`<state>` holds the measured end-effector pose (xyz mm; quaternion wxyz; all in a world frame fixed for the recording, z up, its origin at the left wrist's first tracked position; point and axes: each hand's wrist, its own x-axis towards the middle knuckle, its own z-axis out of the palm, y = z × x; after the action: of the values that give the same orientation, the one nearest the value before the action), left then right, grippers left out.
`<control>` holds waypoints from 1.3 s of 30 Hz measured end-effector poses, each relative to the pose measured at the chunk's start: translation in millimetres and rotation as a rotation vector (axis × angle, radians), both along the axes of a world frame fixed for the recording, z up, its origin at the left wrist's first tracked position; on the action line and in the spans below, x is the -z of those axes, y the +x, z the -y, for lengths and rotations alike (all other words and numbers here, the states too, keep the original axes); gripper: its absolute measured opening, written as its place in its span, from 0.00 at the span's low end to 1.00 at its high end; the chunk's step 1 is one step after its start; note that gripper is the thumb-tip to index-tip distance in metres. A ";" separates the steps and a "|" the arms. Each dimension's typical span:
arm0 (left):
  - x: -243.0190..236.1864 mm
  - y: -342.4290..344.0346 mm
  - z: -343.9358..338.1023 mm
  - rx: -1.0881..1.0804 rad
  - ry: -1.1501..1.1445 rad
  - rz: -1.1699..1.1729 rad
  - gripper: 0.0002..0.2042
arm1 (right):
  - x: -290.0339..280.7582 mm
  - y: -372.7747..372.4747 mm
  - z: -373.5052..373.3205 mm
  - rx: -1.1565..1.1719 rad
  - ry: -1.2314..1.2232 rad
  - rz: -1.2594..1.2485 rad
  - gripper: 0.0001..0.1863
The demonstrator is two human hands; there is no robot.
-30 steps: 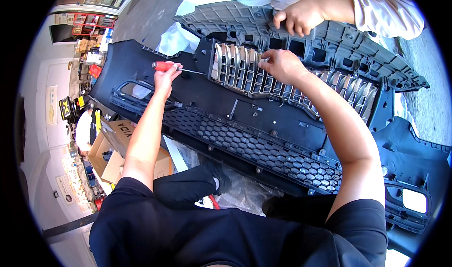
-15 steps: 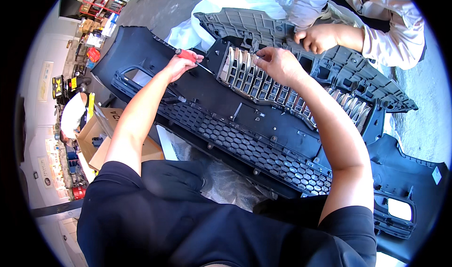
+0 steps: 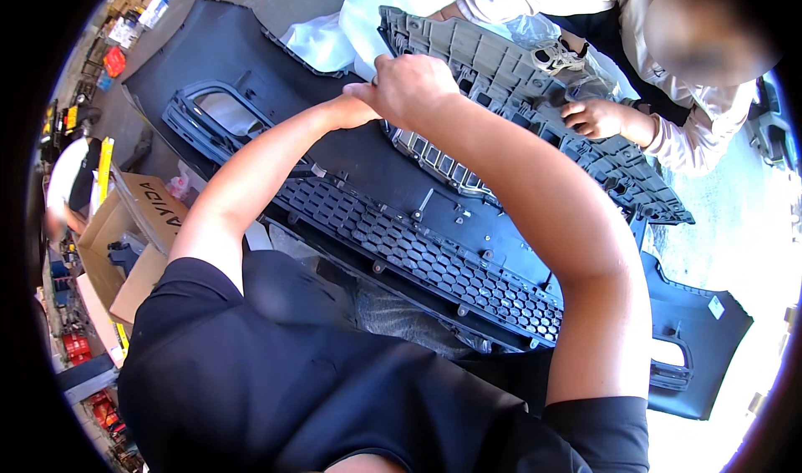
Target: The person uses a screwdriver to detach plastic components and clips from the inner side of a car bumper while another person assists by holding the parts.
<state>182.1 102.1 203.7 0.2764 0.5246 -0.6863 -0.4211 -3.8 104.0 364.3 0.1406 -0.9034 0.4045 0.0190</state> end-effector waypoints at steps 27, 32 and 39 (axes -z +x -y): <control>53.5 60.6 16.1 0.246 -0.068 -0.177 0.12 | 65.3 135.4 66.9 0.208 0.476 -0.774 0.10; 49.4 63.4 16.2 0.251 -0.066 -0.088 0.13 | 58.8 121.5 52.5 -0.857 -0.173 -0.890 0.12; 64.5 68.4 17.8 0.182 -0.134 -0.077 0.09 | 72.6 128.3 44.4 -0.122 0.060 -0.648 0.13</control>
<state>250.5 84.3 139.2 0.2978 0.4239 -0.7465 -0.4175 124.5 59.6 291.7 0.0296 -0.8684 0.3725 0.3259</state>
